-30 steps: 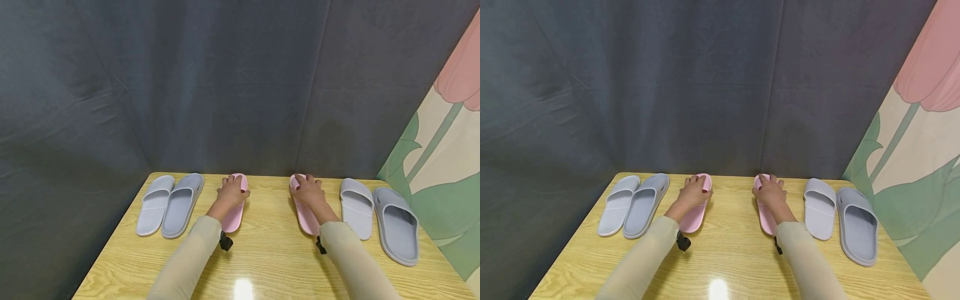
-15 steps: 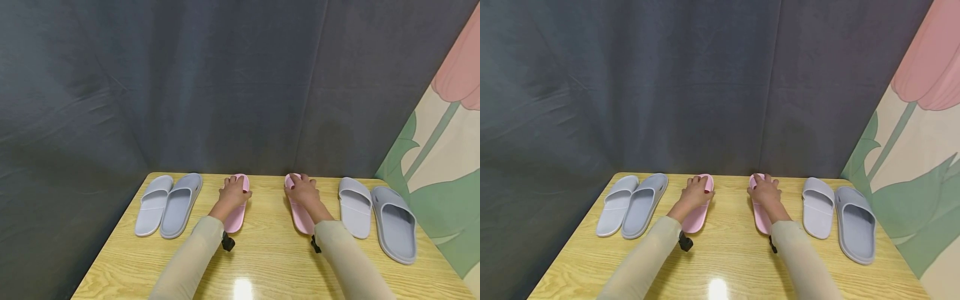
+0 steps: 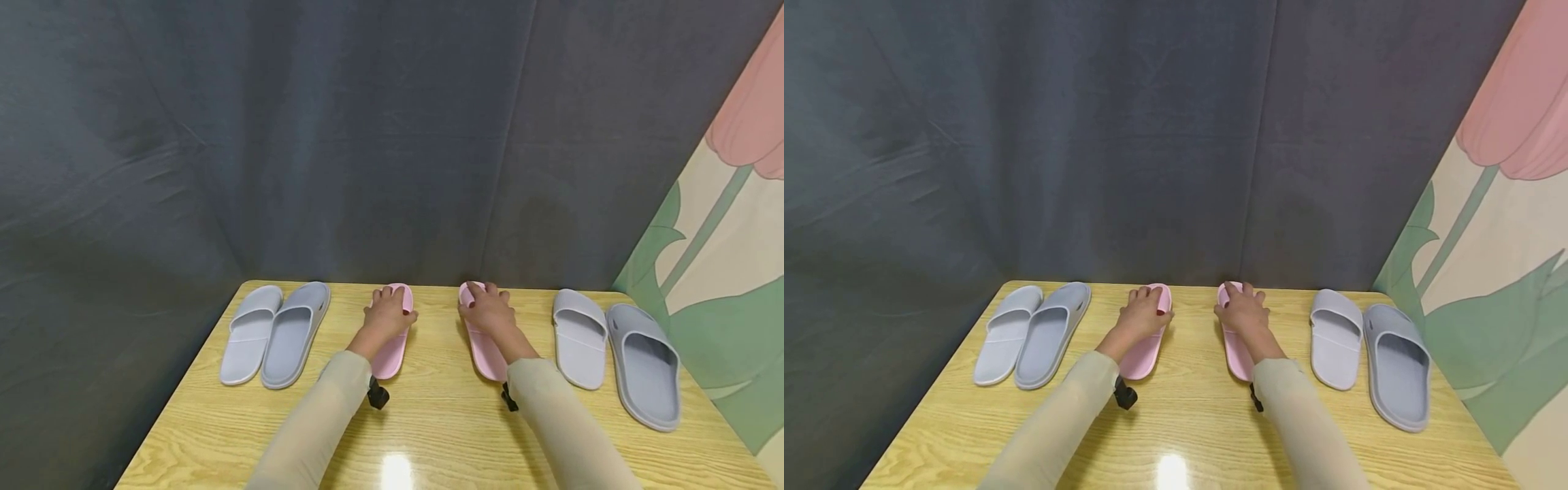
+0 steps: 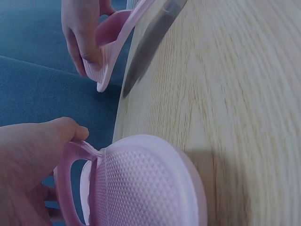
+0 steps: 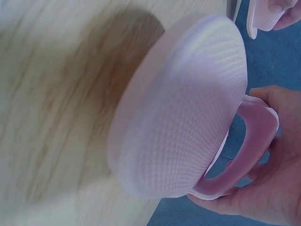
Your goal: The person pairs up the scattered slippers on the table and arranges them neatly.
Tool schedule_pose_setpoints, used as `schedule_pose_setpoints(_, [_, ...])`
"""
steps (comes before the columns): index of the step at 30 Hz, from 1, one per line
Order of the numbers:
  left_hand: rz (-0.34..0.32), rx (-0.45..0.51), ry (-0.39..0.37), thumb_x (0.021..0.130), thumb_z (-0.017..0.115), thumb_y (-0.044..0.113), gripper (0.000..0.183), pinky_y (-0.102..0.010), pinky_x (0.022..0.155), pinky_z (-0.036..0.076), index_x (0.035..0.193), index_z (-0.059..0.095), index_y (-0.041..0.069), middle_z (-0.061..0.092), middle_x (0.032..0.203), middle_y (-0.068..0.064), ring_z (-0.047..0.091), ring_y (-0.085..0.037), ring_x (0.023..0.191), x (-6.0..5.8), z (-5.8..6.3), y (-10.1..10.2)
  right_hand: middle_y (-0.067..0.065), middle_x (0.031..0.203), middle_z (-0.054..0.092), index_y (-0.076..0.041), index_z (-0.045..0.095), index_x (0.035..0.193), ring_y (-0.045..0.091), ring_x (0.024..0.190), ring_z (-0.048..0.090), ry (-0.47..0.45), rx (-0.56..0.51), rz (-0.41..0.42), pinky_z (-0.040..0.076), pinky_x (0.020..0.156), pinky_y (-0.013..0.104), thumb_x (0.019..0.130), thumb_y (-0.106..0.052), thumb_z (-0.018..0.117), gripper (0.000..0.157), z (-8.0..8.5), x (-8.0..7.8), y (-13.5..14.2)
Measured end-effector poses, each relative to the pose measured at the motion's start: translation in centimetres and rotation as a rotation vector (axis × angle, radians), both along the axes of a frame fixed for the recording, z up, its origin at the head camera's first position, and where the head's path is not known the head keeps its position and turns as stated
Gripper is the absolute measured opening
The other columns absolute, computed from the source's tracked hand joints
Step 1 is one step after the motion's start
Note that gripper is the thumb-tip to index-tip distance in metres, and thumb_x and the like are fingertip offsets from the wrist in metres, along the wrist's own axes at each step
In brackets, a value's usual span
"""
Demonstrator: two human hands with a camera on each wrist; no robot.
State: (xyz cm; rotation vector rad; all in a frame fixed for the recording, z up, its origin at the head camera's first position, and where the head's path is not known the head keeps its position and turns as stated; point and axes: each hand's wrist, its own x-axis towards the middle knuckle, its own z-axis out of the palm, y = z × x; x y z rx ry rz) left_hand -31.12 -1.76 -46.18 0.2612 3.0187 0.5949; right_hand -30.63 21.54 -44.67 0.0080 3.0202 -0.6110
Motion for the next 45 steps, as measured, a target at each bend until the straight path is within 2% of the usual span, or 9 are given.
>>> schedule_pose_setpoints(20, [0.004, 0.008, 0.01, 0.095, 0.065, 0.048, 0.072, -0.069, 0.104, 0.037, 0.154, 0.041, 0.014, 0.041, 0.152, -0.016, 0.034, -0.037, 0.14, -0.3, -0.5, 1.4, 0.028, 0.158, 0.026, -0.014, 0.035, 0.158, 0.056, 0.137, 0.028, 0.003, -0.005, -0.002, 0.037, 0.099, 0.072, 0.097, -0.037, 0.055, 0.068, -0.1, -0.2, -1.8])
schedule_pose_setpoints(45, [0.032, 0.017, -0.007, 0.095, 0.065, 0.049, 0.071, -0.066, 0.106, 0.037, 0.152, 0.043, 0.012, 0.042, 0.152, -0.014, 0.036, -0.034, 0.138, -0.7, -0.3, 2.7, 0.028, 0.16, 0.024, -0.016, 0.033, 0.159, 0.056, 0.14, 0.026, -0.003, -0.037, -0.007, 0.037, 0.101, 0.072, 0.097, -0.04, 0.056, 0.07, -0.8, -0.6, -2.9])
